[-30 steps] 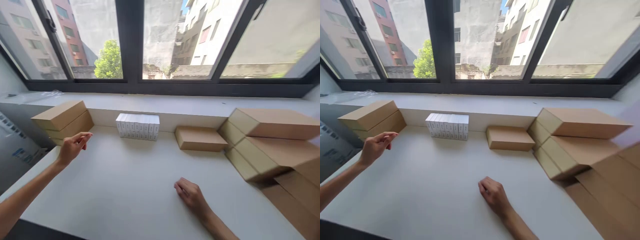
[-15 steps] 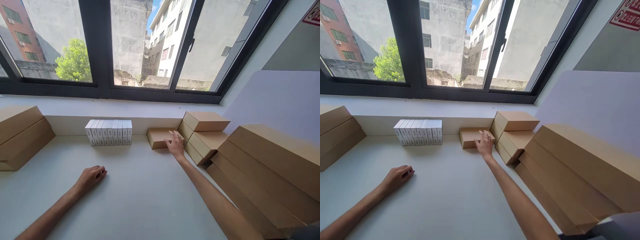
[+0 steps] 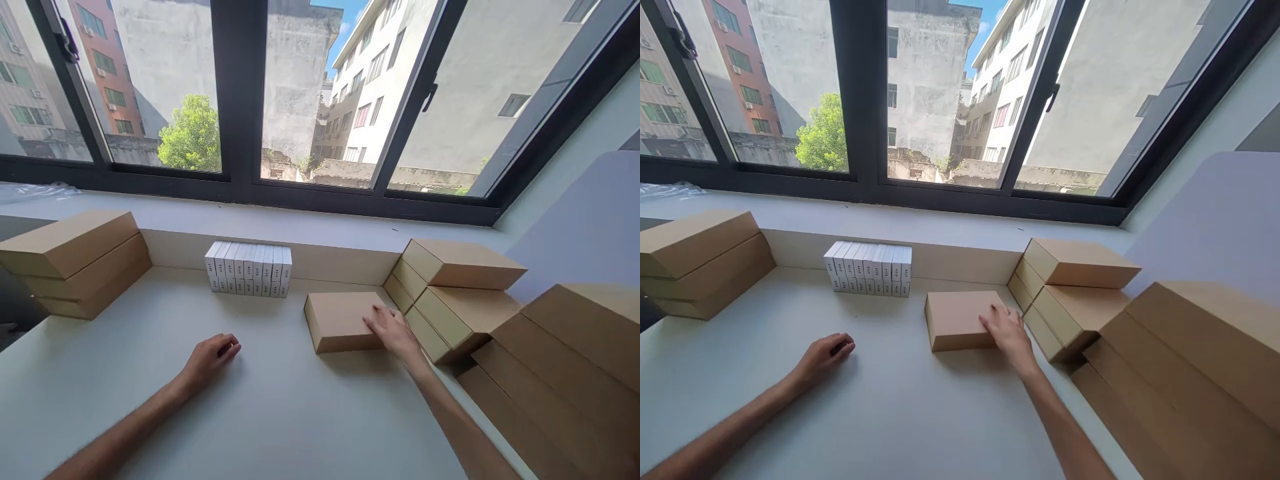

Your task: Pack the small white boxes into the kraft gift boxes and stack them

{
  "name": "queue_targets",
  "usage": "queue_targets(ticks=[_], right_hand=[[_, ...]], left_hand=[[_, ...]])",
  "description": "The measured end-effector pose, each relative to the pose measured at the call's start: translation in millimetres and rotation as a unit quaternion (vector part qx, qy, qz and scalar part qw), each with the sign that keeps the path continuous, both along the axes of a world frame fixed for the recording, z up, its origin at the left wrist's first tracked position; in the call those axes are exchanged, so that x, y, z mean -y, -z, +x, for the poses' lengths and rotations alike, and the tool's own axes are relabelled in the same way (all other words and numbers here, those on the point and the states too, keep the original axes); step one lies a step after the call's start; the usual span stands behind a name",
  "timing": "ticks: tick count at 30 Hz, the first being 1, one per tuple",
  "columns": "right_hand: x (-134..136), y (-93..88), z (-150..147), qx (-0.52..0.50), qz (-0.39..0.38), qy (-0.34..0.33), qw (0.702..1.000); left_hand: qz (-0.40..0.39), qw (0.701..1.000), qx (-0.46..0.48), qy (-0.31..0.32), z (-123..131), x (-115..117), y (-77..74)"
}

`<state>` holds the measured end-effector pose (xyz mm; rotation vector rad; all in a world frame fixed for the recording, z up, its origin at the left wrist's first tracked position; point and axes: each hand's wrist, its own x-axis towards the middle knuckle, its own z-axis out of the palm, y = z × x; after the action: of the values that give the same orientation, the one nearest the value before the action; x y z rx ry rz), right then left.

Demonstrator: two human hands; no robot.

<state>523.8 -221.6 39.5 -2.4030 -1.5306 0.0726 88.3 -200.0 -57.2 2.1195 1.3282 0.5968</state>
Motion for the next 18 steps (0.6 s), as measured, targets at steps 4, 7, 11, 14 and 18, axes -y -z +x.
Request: queue_targets(ticks=[4,7,11,14,18], right_hand=[[77.6,21.8,-50.9,-0.053,0.025,-0.089,0.994],[119.3,35.2,-89.8,-0.208,0.029,-0.148,0.967],[133.0,36.5,-119.1,-0.383,-0.029,-0.174,0.907],[127.8,33.5,-125.3,-0.438,-0.057,-0.156,0.883],[122.4,37.2,-125.3,-0.514,-0.123,-0.144,0.836]], left_hand=[[-0.115,0.986,0.117,0.004,9.3,54.3,-5.5],[-0.166,0.967,0.195,0.015,1.4,95.2,-4.7],[-0.244,0.939,0.241,-0.029,-20.5,118.9,-8.9],[-0.296,0.914,0.275,-0.027,-33.5,118.5,-18.4],[-0.336,0.886,0.319,-0.018,-45.8,116.3,-26.7]])
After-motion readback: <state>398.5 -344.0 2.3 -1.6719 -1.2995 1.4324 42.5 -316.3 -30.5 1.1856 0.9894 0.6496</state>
